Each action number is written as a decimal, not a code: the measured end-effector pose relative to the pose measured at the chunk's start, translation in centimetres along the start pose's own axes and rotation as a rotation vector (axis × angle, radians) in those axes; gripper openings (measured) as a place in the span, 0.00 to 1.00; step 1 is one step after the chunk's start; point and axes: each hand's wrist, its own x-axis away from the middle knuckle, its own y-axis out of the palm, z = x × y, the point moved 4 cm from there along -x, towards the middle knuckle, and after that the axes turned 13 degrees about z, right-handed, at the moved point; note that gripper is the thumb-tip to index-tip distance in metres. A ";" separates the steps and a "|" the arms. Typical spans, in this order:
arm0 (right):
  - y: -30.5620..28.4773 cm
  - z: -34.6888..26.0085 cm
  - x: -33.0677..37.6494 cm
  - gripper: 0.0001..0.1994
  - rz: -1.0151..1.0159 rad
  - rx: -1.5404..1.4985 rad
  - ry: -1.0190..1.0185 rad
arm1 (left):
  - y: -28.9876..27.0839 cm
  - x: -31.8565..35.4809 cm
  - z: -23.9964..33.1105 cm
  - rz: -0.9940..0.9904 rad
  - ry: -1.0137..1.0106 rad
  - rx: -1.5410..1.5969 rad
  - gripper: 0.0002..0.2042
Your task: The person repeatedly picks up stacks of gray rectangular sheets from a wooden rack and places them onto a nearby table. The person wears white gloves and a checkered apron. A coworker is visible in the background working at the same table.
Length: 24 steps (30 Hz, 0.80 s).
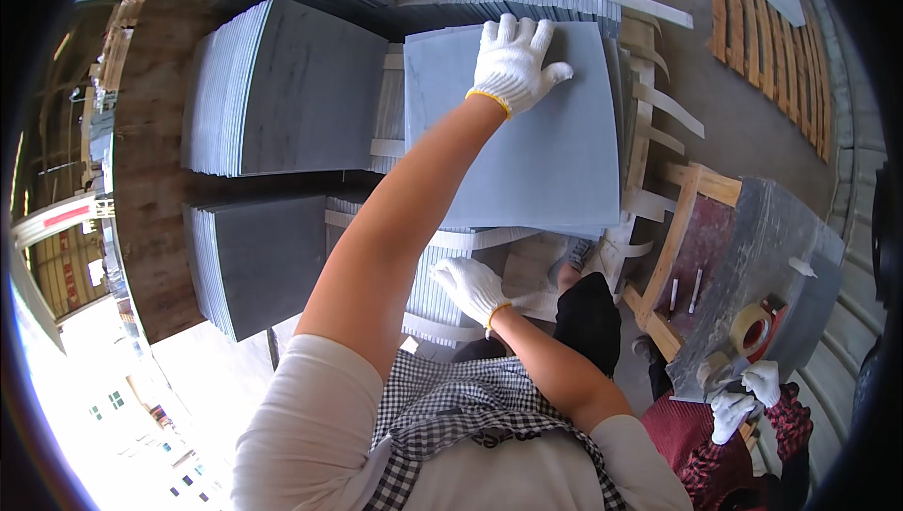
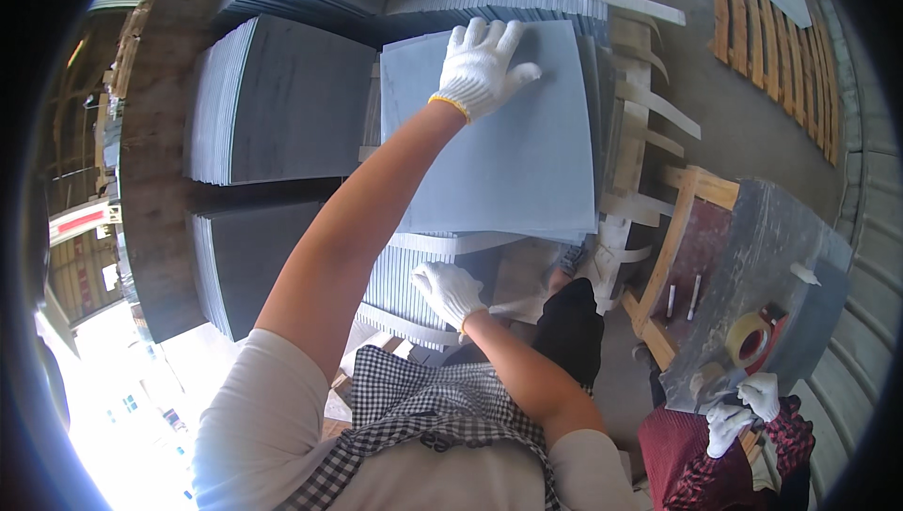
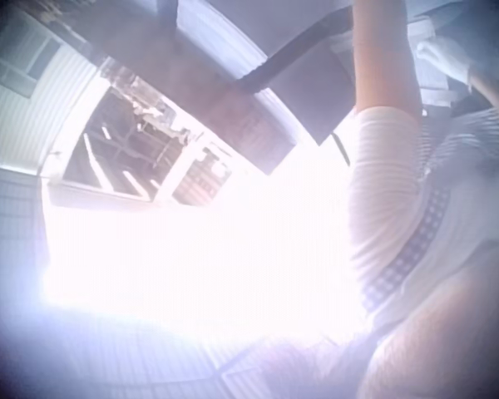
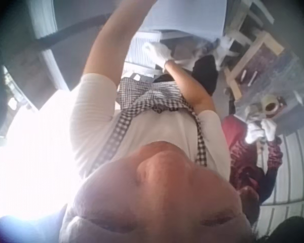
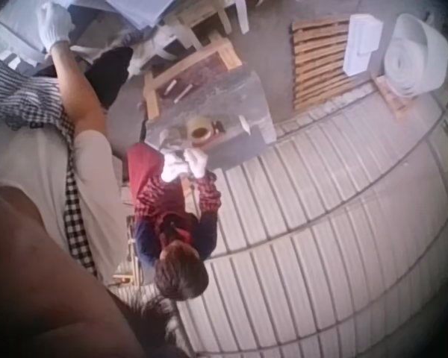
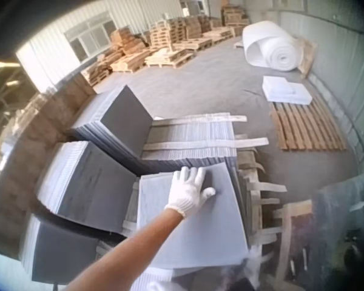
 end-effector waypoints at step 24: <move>-0.2 0.3 0.0 0.14 0.140 -0.044 -0.067 | -1.3 10.6 2.0 -0.013 0.038 0.160 0.44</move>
